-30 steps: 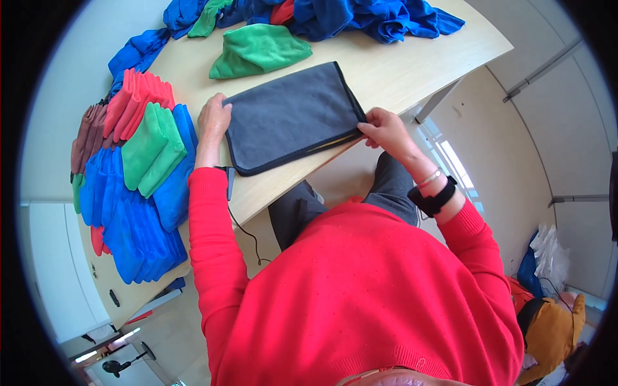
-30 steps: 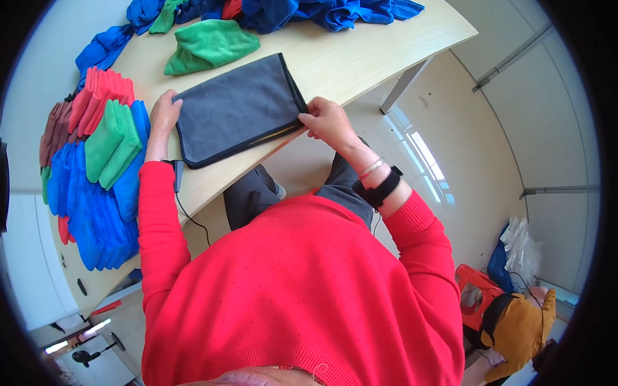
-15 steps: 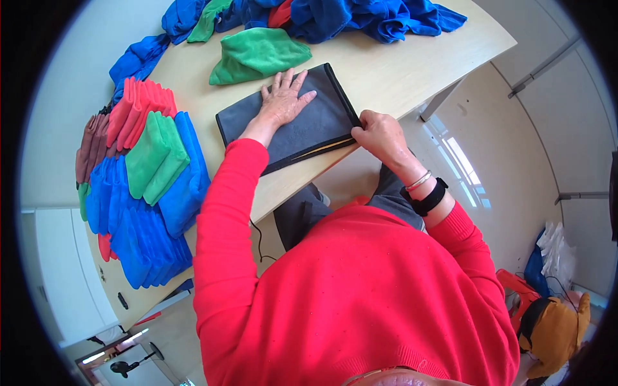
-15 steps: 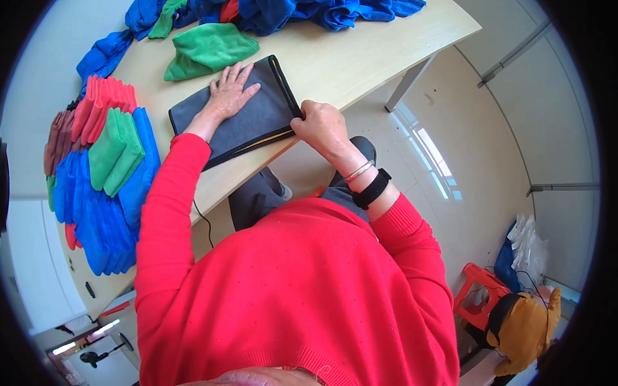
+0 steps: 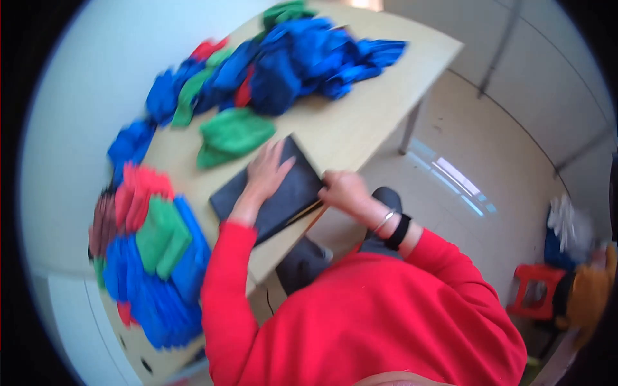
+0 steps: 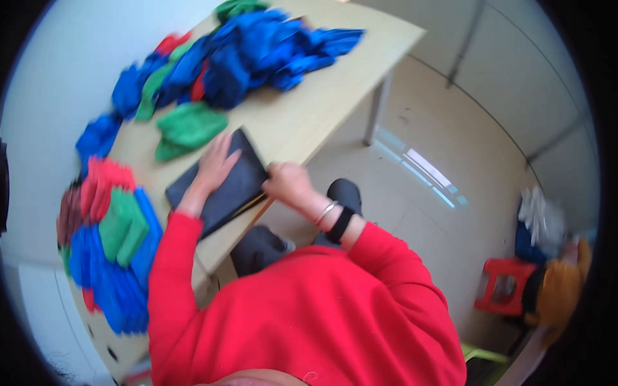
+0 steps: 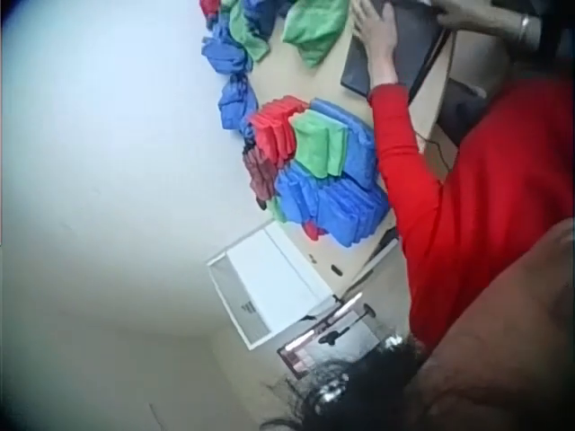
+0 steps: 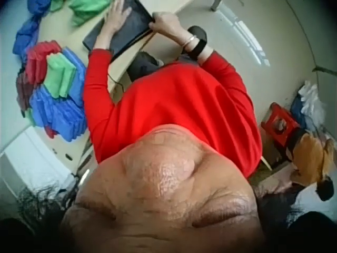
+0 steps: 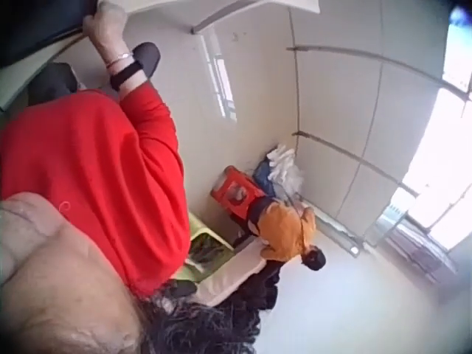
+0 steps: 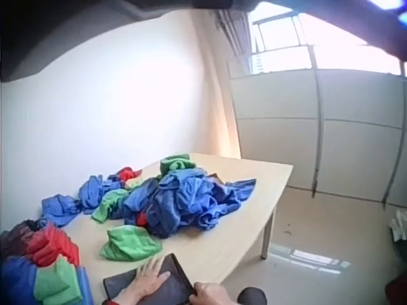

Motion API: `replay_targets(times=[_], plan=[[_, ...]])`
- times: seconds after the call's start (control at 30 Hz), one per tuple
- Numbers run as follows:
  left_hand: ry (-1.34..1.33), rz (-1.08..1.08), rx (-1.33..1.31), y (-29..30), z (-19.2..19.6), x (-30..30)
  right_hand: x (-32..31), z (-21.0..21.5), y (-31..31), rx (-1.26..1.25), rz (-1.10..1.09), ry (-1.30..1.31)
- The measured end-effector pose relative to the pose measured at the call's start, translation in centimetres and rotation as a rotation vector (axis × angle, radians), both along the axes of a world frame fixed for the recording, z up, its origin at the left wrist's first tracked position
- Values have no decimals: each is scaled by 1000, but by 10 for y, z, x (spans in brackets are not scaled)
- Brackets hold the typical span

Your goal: The person folds a grey cloth, a green cloth, and a blue cloth one at a time by hand. For each cloth, they spread it flat on the table, fold it into a smaller rectangle, and place it onto a stack of similarly colored cloths.

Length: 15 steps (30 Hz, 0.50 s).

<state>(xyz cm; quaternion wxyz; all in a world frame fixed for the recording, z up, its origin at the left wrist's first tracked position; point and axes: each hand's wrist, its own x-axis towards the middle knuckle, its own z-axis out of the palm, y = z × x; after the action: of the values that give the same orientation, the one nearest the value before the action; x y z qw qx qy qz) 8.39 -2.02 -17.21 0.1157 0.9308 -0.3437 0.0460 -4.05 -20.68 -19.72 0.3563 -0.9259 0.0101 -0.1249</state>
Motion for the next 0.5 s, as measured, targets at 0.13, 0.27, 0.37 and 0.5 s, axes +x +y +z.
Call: replay_targets(times=[0.13,0.27,0.37,0.5], plan=[[-63,266,187,69,-11,-26,3,-3,-7,-27,35,105],[69,492,290,119,-30,-47,-1,7,1,33,104,106],[121,419,279,104,-13,-41,-2,11,-5,31,37,107],[-100,383,70,133,-13,-60,-3,11,-4,54,30,106]])
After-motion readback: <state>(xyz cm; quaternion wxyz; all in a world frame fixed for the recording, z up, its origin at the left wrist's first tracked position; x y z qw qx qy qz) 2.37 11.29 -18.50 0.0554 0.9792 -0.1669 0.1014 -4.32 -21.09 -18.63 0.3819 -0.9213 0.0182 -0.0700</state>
